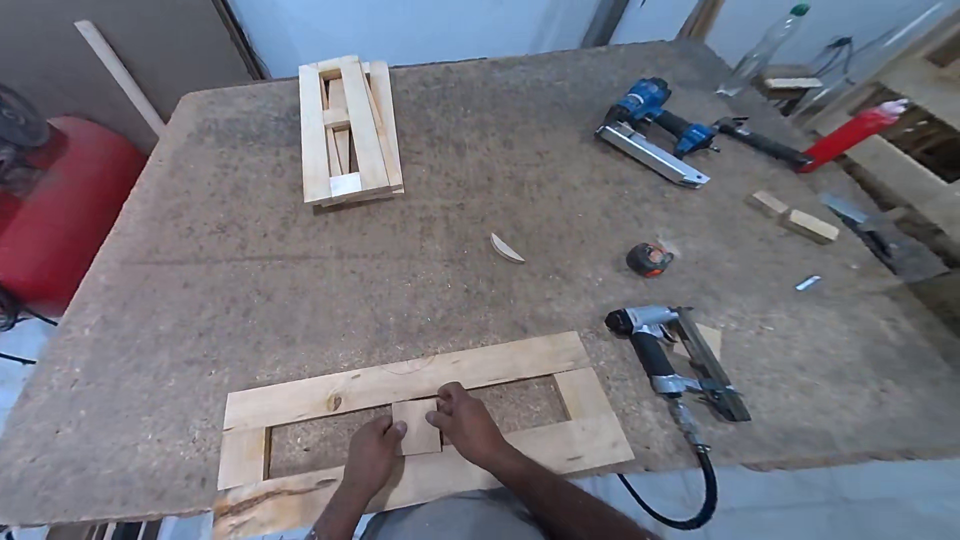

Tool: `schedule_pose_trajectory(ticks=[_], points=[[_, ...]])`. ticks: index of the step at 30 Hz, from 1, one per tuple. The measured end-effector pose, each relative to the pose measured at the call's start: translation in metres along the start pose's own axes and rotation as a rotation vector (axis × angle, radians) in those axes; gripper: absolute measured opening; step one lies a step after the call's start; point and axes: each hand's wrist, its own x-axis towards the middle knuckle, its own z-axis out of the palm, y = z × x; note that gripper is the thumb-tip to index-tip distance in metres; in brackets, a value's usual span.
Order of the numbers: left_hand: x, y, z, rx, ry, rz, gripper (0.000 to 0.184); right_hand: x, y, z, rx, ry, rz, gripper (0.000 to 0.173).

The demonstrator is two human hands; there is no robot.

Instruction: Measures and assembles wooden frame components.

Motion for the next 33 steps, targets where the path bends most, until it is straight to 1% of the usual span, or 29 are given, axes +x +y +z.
schedule_pose_trajectory(ticks=[2, 4, 6, 9, 11, 17, 20, 25, 28, 30, 33], points=[[-0.001, -0.001, -0.002, 0.030, -0.019, -0.016, 0.041, -0.002, 0.004, 0.006, 0.037, -0.005, 0.053, 0.055], [-0.001, 0.001, -0.003, 0.048, -0.044, -0.013, 0.042, 0.000, 0.010, 0.010, 0.064, -0.058, 0.038, 0.045], [0.002, 0.001, -0.003, 0.040, -0.051, -0.003, 0.042, 0.005, 0.014, 0.010, 0.099, -0.075, 0.016, 0.039], [0.007, -0.002, -0.003, 0.019, -0.051, -0.008, 0.042, 0.010, 0.018, 0.012, 0.112, -0.042, 0.018, 0.037], [0.010, -0.003, -0.005, 0.023, -0.079, -0.010, 0.042, 0.011, 0.017, 0.011, 0.076, -0.057, 0.031, 0.036], [0.016, 0.011, -0.016, 0.174, -0.213, -0.051, 0.048, 0.009, 0.007, 0.004, -0.037, -0.101, 0.093, 0.036], [0.020, 0.004, -0.016, 0.123, -0.178, -0.084, 0.045, 0.009, 0.004, 0.003, -0.071, -0.113, 0.113, 0.037], [0.019, -0.005, -0.014, -0.076, -0.089, -0.183, 0.035, 0.009, 0.006, 0.004, -0.069, -0.072, 0.130, 0.038], [0.016, -0.004, -0.013, -0.083, -0.044, -0.200, 0.031, 0.004, 0.000, 0.005, -0.116, -0.034, 0.136, 0.039], [0.014, -0.002, -0.011, -0.059, -0.009, -0.203, 0.028, 0.003, -0.002, 0.004, -0.186, -0.043, 0.132, 0.040], [0.015, -0.008, -0.007, -0.086, 0.021, -0.187, 0.025, 0.003, -0.002, 0.004, -0.197, -0.041, 0.127, 0.039]])
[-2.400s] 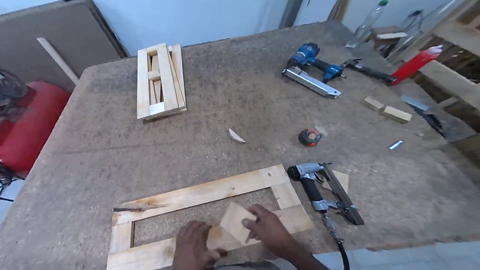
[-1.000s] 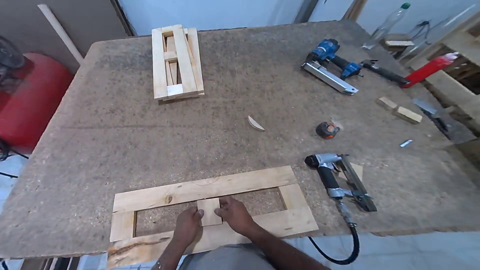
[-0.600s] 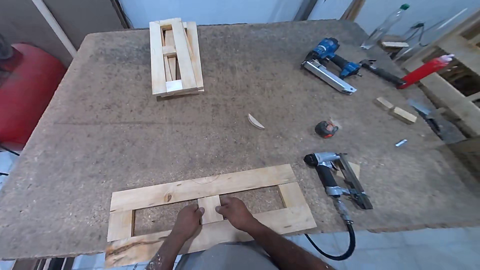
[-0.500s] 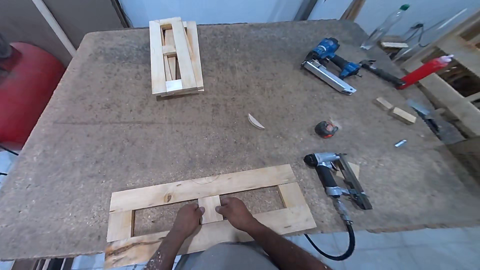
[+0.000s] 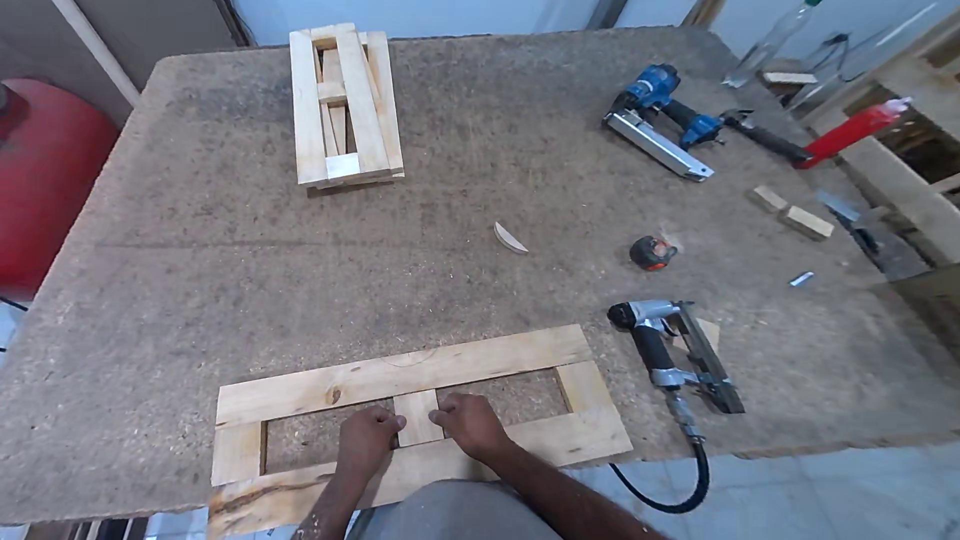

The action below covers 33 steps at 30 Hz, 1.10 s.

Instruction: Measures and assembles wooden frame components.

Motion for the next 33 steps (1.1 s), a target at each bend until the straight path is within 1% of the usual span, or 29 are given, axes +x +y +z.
schedule_pose_trajectory(ticks=[4, 8, 16, 19, 20, 22, 24, 25, 27, 29, 30, 32, 33], points=[[0.000, -0.003, 0.001, -0.063, 0.011, 0.023, 0.022, 0.002, 0.009, 0.004, 0.026, 0.035, -0.047, 0.039], [0.001, -0.003, 0.003, -0.097, 0.019, 0.024, 0.020, 0.004, 0.012, 0.003, 0.028, 0.029, -0.064, 0.038], [0.004, -0.005, 0.005, -0.076, 0.018, 0.048, 0.019, 0.004, 0.009, -0.001, 0.032, 0.017, -0.046, 0.038], [0.003, -0.005, 0.006, -0.089, 0.024, 0.034, 0.020, 0.004, 0.009, -0.002, 0.070, 0.026, -0.031, 0.042], [0.002, -0.005, 0.006, -0.103, 0.039, 0.033, 0.021, 0.002, 0.009, -0.007, 0.092, 0.058, -0.039, 0.043], [-0.004, -0.007, 0.003, -0.094, 0.117, 0.069, 0.025, -0.004, 0.016, -0.030, 0.109, 0.220, -0.058, 0.041], [-0.013, -0.009, -0.004, -0.028, 0.252, 0.142, 0.029, -0.008, 0.044, -0.063, 0.036, 0.527, -0.025, 0.041], [-0.016, -0.010, -0.008, -0.002, 0.319, 0.187, 0.030, -0.010, 0.062, -0.086, -0.032, 0.668, 0.024, 0.046], [-0.018, -0.007, -0.020, 0.052, 0.408, 0.271, 0.030, -0.013, 0.105, -0.132, -0.132, 0.863, 0.185, 0.061], [-0.007, -0.002, -0.031, 0.127, 0.471, 0.334, 0.032, -0.009, 0.150, -0.164, -0.186, 0.967, 0.372, 0.074], [0.003, 0.000, -0.034, 0.180, 0.507, 0.367, 0.033, -0.006, 0.170, -0.174, -0.226, 0.975, 0.434, 0.076], [0.031, 0.003, -0.036, 0.282, 0.590, 0.456, 0.031, -0.002, 0.199, -0.184, -0.315, 0.975, 0.441, 0.077], [0.046, 0.006, -0.036, 0.334, 0.600, 0.478, 0.032, -0.001, 0.205, -0.188, -0.350, 0.974, 0.438, 0.076]])
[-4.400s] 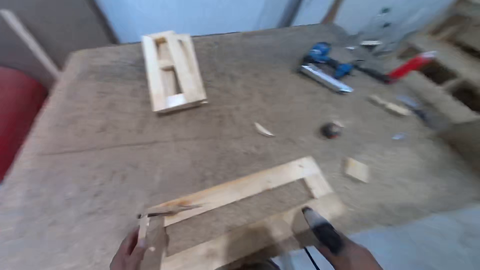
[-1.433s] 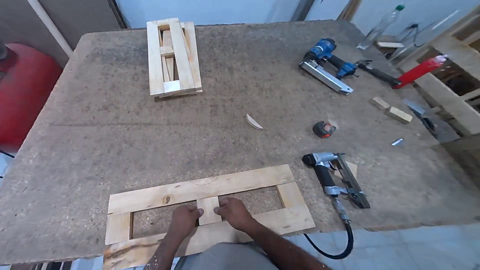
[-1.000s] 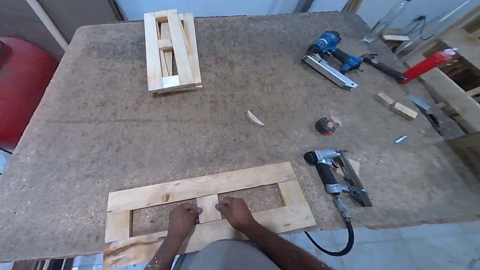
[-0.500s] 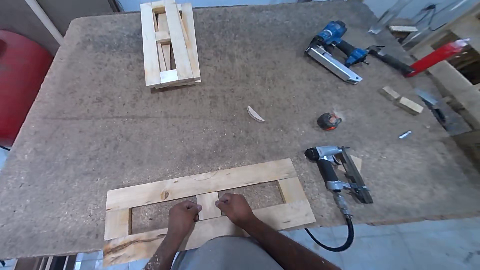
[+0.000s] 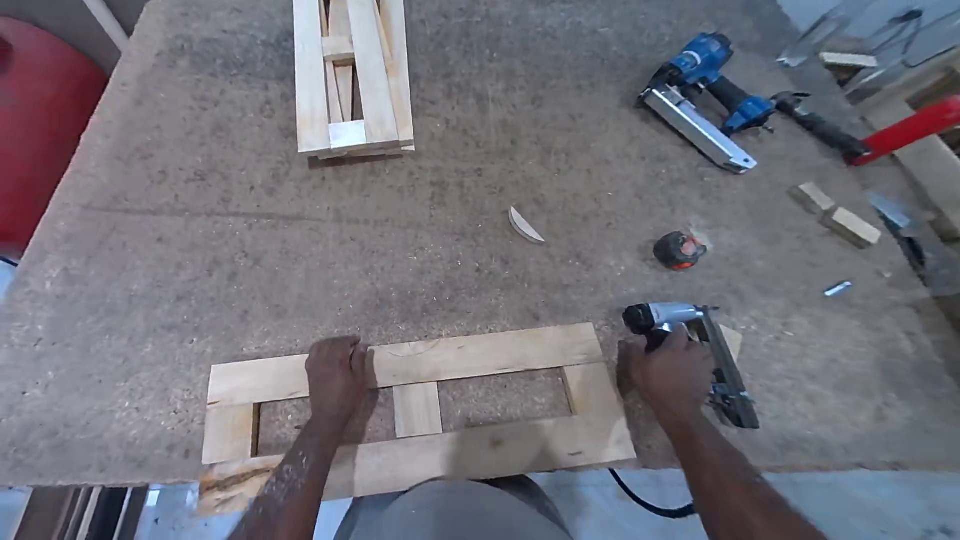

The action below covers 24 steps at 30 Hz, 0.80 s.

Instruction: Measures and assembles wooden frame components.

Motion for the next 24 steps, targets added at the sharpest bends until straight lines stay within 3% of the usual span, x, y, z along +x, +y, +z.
schedule_pose_trajectory(ticks=[6, 10, 12, 15, 19, 22, 24], points=[[0.032, 0.001, 0.036, 0.175, -0.050, -0.062, 0.039, 0.019, 0.014, 0.014, -0.047, -0.112, 0.111, 0.090], [0.033, 0.000, 0.044, 0.241, -0.078, -0.068, 0.047, 0.043, 0.035, 0.011, -0.016, -0.237, 0.065, 0.091], [0.036, -0.002, 0.045, 0.253, -0.076, -0.057, 0.046, 0.050, 0.039, -0.013, 0.017, -0.305, 0.018, 0.080], [0.038, -0.002, 0.046, 0.237, -0.078, -0.063, 0.045, 0.030, 0.027, -0.089, 0.058, -0.417, -0.080, 0.064], [0.038, -0.002, 0.045, 0.230, -0.084, -0.055, 0.044, -0.041, -0.041, -0.189, 0.244, -0.769, -0.257, 0.062], [0.038, -0.001, 0.043, 0.226, -0.108, -0.061, 0.044, -0.090, -0.115, -0.192, 0.346, -1.079, -0.380, 0.044], [0.037, -0.003, 0.045, 0.215, -0.092, -0.058, 0.044, -0.119, -0.171, -0.174, 0.186, -1.215, -0.473, 0.049]])
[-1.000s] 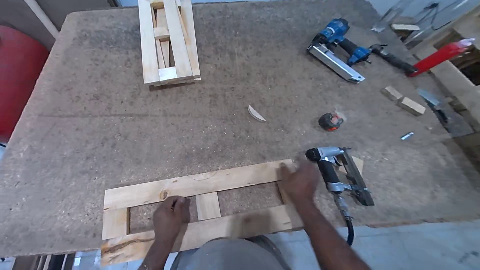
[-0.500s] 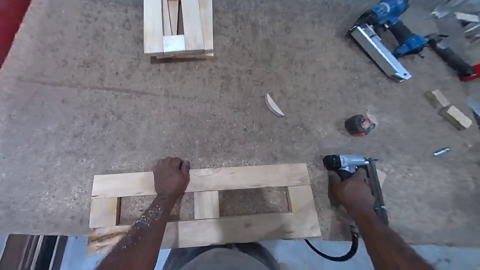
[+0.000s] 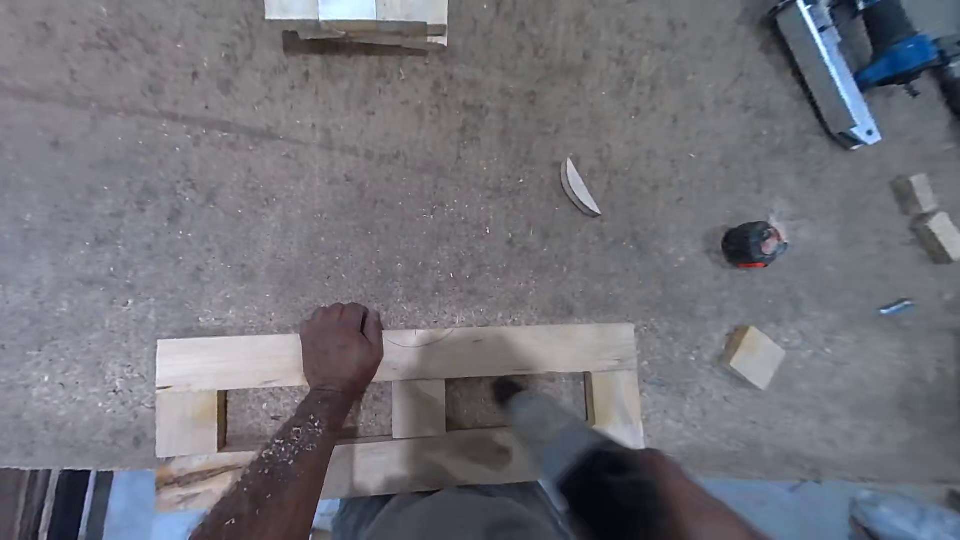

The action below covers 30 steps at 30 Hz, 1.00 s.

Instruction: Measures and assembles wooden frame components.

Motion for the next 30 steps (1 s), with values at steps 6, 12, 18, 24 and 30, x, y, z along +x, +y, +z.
schedule_pose_trajectory(ticks=[6, 12, 18, 24, 30], points=[[0.001, -0.003, 0.004, -0.018, 0.069, 0.018, 0.043, 0.081, -0.071, 0.056, -0.414, -0.338, 0.102, 0.066], [0.003, -0.005, 0.006, -0.032, 0.073, 0.029, 0.044, 0.105, -0.087, 0.062, -0.446, -0.358, 0.073, 0.061], [0.003, -0.005, 0.005, -0.036, 0.067, 0.025, 0.042, 0.117, -0.087, 0.063, -0.449, -0.380, 0.082, 0.060], [0.002, -0.006, 0.008, -0.031, 0.113, 0.049, 0.044, 0.120, -0.087, 0.062, -0.435, -0.385, 0.129, 0.056], [0.002, -0.005, 0.010, -0.016, 0.123, 0.046, 0.043, 0.120, -0.083, 0.062, -0.409, -0.394, 0.162, 0.062]])
